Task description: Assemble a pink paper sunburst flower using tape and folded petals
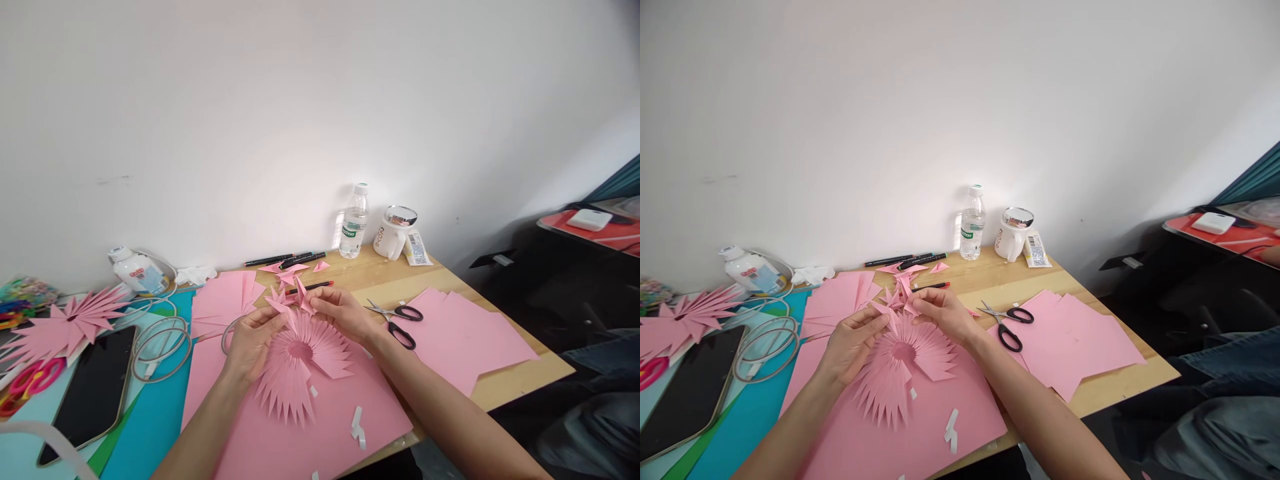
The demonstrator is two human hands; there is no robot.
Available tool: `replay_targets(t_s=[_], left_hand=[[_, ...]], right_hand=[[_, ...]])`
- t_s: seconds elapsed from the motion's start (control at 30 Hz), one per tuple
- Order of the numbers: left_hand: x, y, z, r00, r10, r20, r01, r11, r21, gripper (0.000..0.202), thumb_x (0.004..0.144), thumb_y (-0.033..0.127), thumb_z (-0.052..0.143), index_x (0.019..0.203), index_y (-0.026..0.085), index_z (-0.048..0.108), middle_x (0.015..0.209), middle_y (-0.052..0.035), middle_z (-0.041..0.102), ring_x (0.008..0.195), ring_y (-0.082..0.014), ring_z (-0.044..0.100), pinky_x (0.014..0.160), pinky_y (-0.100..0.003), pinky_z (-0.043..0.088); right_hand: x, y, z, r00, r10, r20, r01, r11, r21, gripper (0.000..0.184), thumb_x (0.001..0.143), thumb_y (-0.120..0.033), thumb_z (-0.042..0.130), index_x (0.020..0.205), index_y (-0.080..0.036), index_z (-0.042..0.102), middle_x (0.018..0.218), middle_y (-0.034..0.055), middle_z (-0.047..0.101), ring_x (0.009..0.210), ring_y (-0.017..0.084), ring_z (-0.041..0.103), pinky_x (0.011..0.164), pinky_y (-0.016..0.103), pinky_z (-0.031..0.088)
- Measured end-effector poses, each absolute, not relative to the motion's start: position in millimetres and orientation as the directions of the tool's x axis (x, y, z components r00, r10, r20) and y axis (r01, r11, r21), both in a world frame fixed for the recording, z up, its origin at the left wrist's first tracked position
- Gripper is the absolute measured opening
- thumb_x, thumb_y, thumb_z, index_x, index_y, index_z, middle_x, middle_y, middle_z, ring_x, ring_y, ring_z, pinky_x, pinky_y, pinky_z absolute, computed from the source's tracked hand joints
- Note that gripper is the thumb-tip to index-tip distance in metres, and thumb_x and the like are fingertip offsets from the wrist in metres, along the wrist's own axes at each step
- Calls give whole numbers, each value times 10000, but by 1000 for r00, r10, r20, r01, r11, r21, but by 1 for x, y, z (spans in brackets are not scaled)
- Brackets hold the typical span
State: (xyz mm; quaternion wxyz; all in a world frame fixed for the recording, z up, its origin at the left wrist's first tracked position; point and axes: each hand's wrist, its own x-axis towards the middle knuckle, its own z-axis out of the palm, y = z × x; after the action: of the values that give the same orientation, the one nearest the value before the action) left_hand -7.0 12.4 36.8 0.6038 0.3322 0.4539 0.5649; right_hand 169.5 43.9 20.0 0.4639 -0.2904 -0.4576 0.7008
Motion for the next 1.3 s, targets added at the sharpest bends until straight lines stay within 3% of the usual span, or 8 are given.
replay_targets(t_s=[0.17,0.33,0.83,1.07,1.3], left_hand=[[-7,13,37,-60,986,-154,-389,119,913,207,491,170,835,663,130,727,624,-17,669,599,-116,607,609,-216,508],[-6,12,38,-66,987,-149,-366,115,924,199,491,183,833,649,133,722,616,-11,663,596,-114,596,609,-220,492],[-3,11,37,-116,990,-87,-187,64,980,237,474,253,826,651,144,713,643,-15,657,648,-139,574,634,-247,468],[-5,12,33,-85,994,-68,-138,56,989,236,498,279,818,666,147,718,667,-31,671,675,-157,592,664,-270,480],[-7,11,32,-100,993,-70,-105,59,993,229,515,286,814,652,143,698,652,-18,666,658,-147,590,650,-254,469]], right_hand=[[169,44,16,-345,938,-2,-402,-150,-903,452,585,-291,813,990,-212,629,823,-3,635,703,106,599,605,230,521],[164,42,10,-307,952,-5,-371,-124,-920,266,605,-306,799,812,-172,701,746,-1,662,678,101,608,660,246,534],[158,37,6,-334,934,128,-319,16,-948,284,624,-344,781,849,-181,722,764,7,678,618,104,610,625,246,535],[157,35,9,-270,951,151,-146,115,-983,229,654,-350,758,808,-183,727,765,9,676,647,119,593,644,258,504],[155,30,14,-334,930,156,-241,75,-967,227,684,-338,742,847,-183,714,776,11,682,700,132,623,701,276,514]])
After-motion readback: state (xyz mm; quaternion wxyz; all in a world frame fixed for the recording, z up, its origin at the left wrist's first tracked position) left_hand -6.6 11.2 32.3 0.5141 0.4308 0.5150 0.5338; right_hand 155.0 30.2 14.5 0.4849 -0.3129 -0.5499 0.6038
